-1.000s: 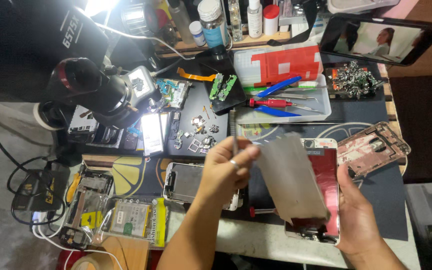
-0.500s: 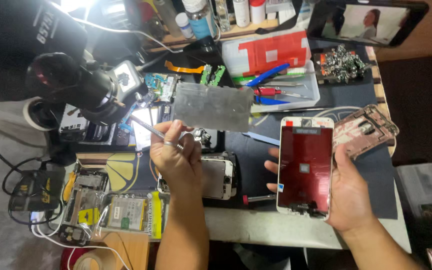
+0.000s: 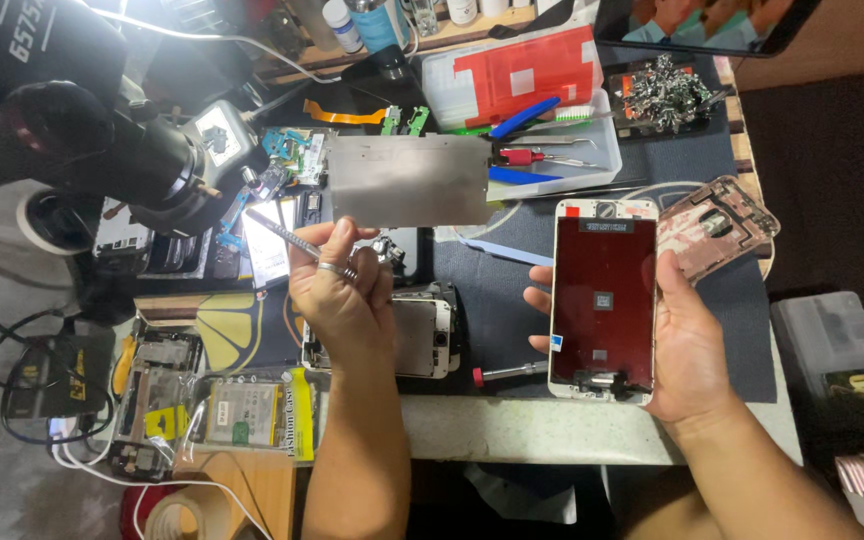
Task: The person uses a screwdriver to remove screws from the back of a smartphone chassis. They then use a metal spudger to pry open the device and separate the back cover from the frame. The person continues to unscrew internal components and lift the back panel, exposing the internal hardware.
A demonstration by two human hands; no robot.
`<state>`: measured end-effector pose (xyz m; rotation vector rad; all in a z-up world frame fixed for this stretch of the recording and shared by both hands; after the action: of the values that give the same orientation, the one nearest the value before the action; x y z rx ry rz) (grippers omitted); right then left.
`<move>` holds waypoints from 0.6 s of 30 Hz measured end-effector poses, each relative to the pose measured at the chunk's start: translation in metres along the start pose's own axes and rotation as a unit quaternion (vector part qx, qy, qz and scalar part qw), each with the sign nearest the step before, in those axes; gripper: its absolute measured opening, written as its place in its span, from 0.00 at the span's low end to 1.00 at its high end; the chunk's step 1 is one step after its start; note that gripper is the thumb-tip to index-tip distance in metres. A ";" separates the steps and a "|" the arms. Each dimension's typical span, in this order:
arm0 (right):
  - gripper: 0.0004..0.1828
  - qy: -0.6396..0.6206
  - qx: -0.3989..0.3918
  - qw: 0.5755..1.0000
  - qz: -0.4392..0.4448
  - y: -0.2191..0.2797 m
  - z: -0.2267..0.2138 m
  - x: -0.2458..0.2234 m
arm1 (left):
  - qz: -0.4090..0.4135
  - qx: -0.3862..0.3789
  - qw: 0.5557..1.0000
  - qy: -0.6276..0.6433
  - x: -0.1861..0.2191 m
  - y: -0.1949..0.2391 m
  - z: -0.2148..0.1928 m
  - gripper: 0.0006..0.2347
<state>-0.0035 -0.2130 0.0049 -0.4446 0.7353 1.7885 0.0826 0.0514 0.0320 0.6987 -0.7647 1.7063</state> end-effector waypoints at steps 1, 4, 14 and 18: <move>0.44 0.001 0.001 1.000 0.001 0.000 0.000 0.000 | 0.001 -0.010 1.000 0.001 0.000 0.000 0.001 0.04; 0.44 0.005 -0.003 1.000 -0.003 0.000 0.002 -0.001 | -0.001 -0.029 1.000 0.001 -0.001 0.000 0.005 0.04; 0.44 0.022 0.005 1.000 -0.011 -0.001 -0.003 0.000 | -0.008 -0.030 1.000 0.001 -0.004 0.000 0.006 0.03; 0.41 0.014 -0.036 0.999 -0.026 -0.003 -0.006 0.002 | -0.021 -0.038 0.999 -0.007 -0.005 0.000 0.009 0.03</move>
<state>-0.0014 -0.2147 -0.0019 -0.5324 0.6736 1.7668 0.0841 0.0417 0.0332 0.6712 -0.8150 1.6280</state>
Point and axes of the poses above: each hand's wrist, its own y-axis away from the middle knuckle, its own z-axis out of the palm, x = y × z, the point moved 9 cm from there along -y, towards the middle knuckle, and after that the axes turned 8 degrees about -x, right-handed, at the moved point
